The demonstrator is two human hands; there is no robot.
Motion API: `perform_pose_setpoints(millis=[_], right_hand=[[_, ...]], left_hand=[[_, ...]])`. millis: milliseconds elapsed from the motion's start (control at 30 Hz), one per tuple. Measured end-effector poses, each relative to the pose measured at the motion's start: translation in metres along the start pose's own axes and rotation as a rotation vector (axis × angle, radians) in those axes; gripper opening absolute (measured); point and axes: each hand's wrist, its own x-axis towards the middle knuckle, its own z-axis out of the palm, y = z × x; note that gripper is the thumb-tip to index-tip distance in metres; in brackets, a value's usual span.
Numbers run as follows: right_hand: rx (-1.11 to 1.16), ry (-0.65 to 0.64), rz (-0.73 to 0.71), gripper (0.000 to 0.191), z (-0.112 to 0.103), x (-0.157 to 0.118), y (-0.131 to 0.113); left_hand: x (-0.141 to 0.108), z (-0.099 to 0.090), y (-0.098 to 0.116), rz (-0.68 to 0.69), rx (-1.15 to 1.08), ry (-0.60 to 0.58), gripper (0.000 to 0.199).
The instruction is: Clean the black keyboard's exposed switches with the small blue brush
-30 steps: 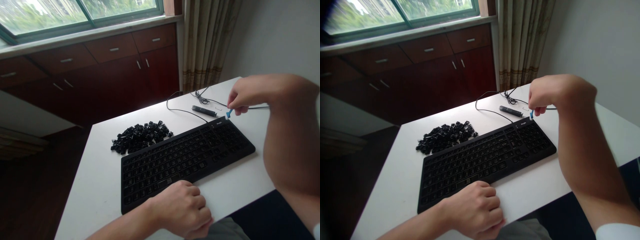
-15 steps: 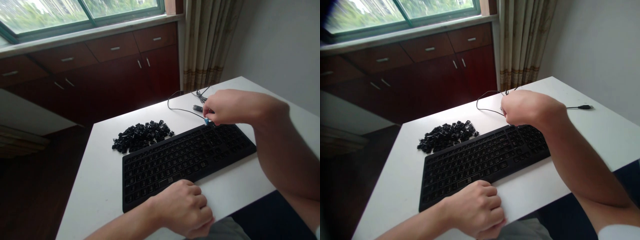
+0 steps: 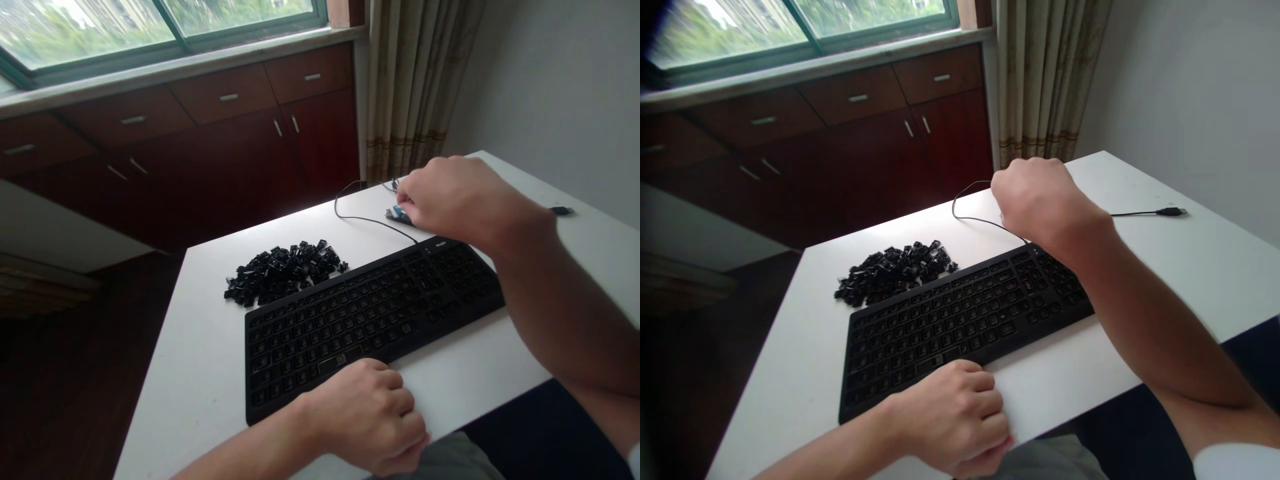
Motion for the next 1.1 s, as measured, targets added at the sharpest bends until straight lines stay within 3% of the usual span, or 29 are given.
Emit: perform_pose_setpoints(millis=[67,200,433,467,567,633,700,867,933,1033,1100], right_hand=[[0.078,0.032,-0.042,0.037,-0.002,-0.002,0.005],[0.313,-0.241,-0.291,0.032,-0.001,-0.003,0.013],[0.408,-0.539,-0.406,0.024,0.005,0.006,0.003],[0.346,-0.488,-0.358,0.024,0.005,0.007,0.001],[0.092,-0.146,-0.131,0.029,0.004,0.008,-0.002],[0.087,-0.035,-0.117,0.033,0.002,0.007,0.001],[0.209,-0.099,-0.220,0.029,0.001,0.005,0.004],[0.412,-0.493,-0.460,0.019,0.003,0.002,-0.002],[0.283,-0.405,-0.383,0.020,0.004,0.002,-0.008],[0.089,-0.094,-0.185,0.025,0.001,0.002,-0.011],[0.133,-0.036,-0.197,0.027,-0.001,0.003,-0.007]], left_hand=[[0.000,0.000,0.000,0.005,0.008,-0.024,0.033],[-0.001,0.002,0.000,0.012,0.009,-0.037,0.033],[-0.001,0.001,0.000,0.005,0.007,-0.024,0.033],[-0.001,0.001,0.000,0.005,0.003,-0.017,0.033],[0.000,0.000,0.000,0.002,-0.008,0.005,0.032],[0.000,0.000,0.000,0.005,-0.012,0.007,0.032],[0.000,0.000,0.000,0.008,-0.009,-0.003,0.032],[-0.001,0.001,0.000,0.002,0.005,-0.021,0.033],[-0.001,0.001,0.000,0.001,0.001,-0.009,0.032],[0.000,0.000,0.000,0.004,0.003,-0.011,0.032],[0.000,0.000,0.000,0.008,0.009,-0.032,0.032]])
